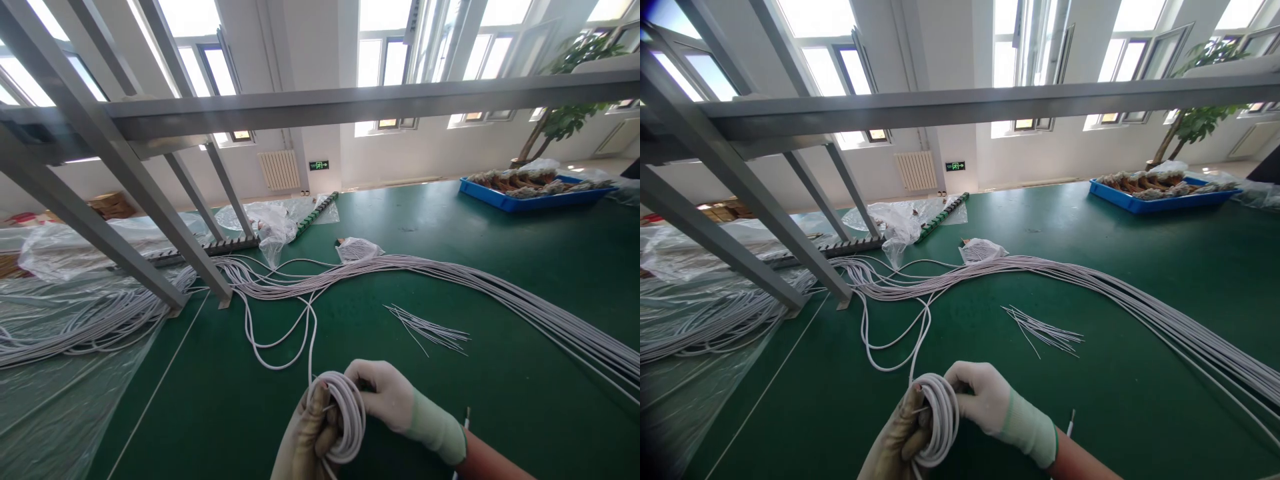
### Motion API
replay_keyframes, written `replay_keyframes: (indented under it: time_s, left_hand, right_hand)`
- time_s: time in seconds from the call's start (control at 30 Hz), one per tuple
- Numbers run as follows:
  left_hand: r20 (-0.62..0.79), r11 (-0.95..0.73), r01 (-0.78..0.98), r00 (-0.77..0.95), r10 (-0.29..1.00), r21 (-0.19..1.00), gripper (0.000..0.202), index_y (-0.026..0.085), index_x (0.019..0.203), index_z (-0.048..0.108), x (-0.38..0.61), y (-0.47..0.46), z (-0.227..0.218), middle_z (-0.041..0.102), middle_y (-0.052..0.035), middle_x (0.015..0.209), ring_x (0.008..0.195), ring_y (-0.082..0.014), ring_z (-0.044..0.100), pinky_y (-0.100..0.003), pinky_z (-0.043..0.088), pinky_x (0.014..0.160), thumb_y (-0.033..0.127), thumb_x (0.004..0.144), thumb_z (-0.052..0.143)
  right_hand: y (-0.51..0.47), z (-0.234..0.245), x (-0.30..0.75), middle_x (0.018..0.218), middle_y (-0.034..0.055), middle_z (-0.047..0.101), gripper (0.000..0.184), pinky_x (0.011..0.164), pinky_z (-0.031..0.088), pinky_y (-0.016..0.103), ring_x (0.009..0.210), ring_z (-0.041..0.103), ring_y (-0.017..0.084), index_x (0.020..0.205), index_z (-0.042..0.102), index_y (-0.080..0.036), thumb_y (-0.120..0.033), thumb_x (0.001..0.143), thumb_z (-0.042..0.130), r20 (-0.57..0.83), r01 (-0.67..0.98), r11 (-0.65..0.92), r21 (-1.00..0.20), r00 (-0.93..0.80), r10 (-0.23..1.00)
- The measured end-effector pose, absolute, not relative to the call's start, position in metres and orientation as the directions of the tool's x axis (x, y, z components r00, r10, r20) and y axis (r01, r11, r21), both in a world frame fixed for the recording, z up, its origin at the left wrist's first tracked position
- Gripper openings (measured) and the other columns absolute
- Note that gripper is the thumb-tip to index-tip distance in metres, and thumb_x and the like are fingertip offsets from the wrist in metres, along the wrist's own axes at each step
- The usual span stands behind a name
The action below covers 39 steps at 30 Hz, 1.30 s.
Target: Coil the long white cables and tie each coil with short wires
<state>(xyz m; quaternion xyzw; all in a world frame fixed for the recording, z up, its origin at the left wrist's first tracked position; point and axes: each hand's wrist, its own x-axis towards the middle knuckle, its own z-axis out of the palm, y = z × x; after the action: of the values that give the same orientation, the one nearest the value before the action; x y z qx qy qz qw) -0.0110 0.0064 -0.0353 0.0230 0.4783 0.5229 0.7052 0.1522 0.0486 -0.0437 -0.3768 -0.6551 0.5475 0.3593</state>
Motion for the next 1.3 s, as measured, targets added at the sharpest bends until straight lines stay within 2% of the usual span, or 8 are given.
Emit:
replay_keyframes:
  time_s: [0.17, 0.4, 0.57, 0.83, 0.97, 1.1, 1.2, 1.3]
  left_hand:
    - [-0.645, 0.472, -0.693, 0.014, 0.764, 0.545, 0.020, 0.020, 0.095, 0.066, -0.014, 0.011, -0.045, 0.066, 0.0039, 0.067, 0.050, -0.0103, 0.062, -0.020, 0.055, 0.052, 0.021, 0.086, 0.084]
    - [-0.681, 0.480, -0.658, -0.068, 0.729, 0.580, 0.014, 0.017, 0.095, 0.067, -0.010, 0.018, -0.049, 0.070, 0.0016, 0.070, 0.059, -0.0157, 0.070, -0.033, 0.067, 0.076, 0.014, 0.088, 0.079]
    - [-0.742, 0.513, -0.618, -0.179, 0.646, 0.596, 0.027, 0.018, 0.101, 0.065, -0.008, 0.020, -0.046, 0.074, -0.0003, 0.075, 0.066, -0.0203, 0.076, -0.035, 0.068, 0.068, 0.009, 0.083, 0.082]
    - [-0.715, 0.441, -0.645, -0.243, 0.655, 0.623, 0.019, 0.020, 0.102, 0.063, -0.004, 0.012, -0.029, 0.075, -0.0011, 0.077, 0.073, -0.0230, 0.078, -0.037, 0.066, 0.072, 0.013, 0.089, 0.075]
    - [-0.724, 0.482, -0.615, -0.222, 0.653, 0.624, 0.020, 0.022, 0.096, 0.062, -0.013, 0.013, -0.028, 0.074, -0.0012, 0.077, 0.076, -0.0235, 0.077, -0.036, 0.065, 0.071, 0.009, 0.087, 0.074]
    - [-0.747, 0.550, -0.565, -0.193, 0.636, 0.614, 0.018, 0.021, 0.092, 0.062, -0.022, 0.018, -0.034, 0.073, -0.0047, 0.077, 0.069, -0.0253, 0.075, -0.041, 0.064, 0.072, 0.009, 0.086, 0.074]
    - [-0.745, 0.576, -0.524, -0.186, 0.641, 0.627, 0.019, 0.022, 0.088, 0.061, -0.027, 0.023, -0.041, 0.073, -0.0052, 0.077, 0.072, -0.0267, 0.075, -0.045, 0.064, 0.079, 0.006, 0.087, 0.070]
    - [-0.712, 0.582, -0.470, -0.156, 0.685, 0.663, 0.017, 0.023, 0.090, 0.063, -0.032, 0.023, -0.050, 0.075, -0.0087, 0.085, 0.085, -0.0317, 0.077, -0.051, 0.062, 0.090, 0.007, 0.087, 0.069]
  right_hand:
    - [0.045, -0.051, 0.147, 0.085, 0.0032, 0.066, 0.019, 0.072, 0.052, 0.032, 0.077, 0.062, 0.020, 0.087, 0.073, -0.016, -0.029, 0.097, 0.063, 0.039, 0.295, 0.147, -0.944, -0.340, 0.940]
    - [0.040, -0.046, 0.151, 0.090, 0.0029, 0.060, 0.028, 0.078, 0.051, 0.035, 0.083, 0.058, 0.021, 0.094, 0.067, -0.019, -0.033, 0.106, 0.046, 0.043, 0.248, 0.152, -0.957, -0.396, 0.917]
    - [0.037, -0.044, 0.145, 0.093, 0.0061, 0.061, 0.029, 0.079, 0.053, 0.039, 0.085, 0.059, 0.024, 0.094, 0.066, -0.019, -0.032, 0.106, 0.043, -0.007, 0.306, 0.120, -0.945, -0.384, 0.923]
    - [0.020, -0.031, 0.139, 0.102, 0.0050, 0.059, 0.030, 0.083, 0.049, 0.037, 0.092, 0.060, 0.024, 0.113, 0.069, -0.023, -0.031, 0.105, 0.041, -0.065, 0.375, 0.077, -0.924, -0.350, 0.934]
    - [0.018, -0.020, 0.141, 0.098, 0.0044, 0.057, 0.036, 0.084, 0.049, 0.039, 0.091, 0.060, 0.025, 0.106, 0.069, -0.023, -0.044, 0.106, 0.039, -0.066, 0.347, 0.075, -0.935, -0.379, 0.923]
    - [0.014, -0.009, 0.130, 0.099, 0.0048, 0.060, 0.024, 0.075, 0.052, 0.039, 0.087, 0.062, 0.026, 0.106, 0.068, -0.024, -0.041, 0.090, 0.066, -0.177, 0.546, 0.007, -0.838, -0.283, 0.943]
    - [0.012, -0.007, 0.117, 0.108, 0.0083, 0.064, 0.041, 0.084, 0.056, 0.045, 0.097, 0.065, 0.031, 0.119, 0.067, -0.024, -0.026, 0.079, 0.070, -0.176, 0.680, 0.014, -0.733, -0.210, 0.962]
    - [0.014, -0.009, 0.107, 0.129, 0.0158, 0.065, 0.065, 0.101, 0.052, 0.057, 0.119, 0.062, 0.040, 0.147, 0.055, -0.019, -0.029, 0.085, 0.066, -0.204, 0.740, 0.012, -0.672, -0.201, 0.958]
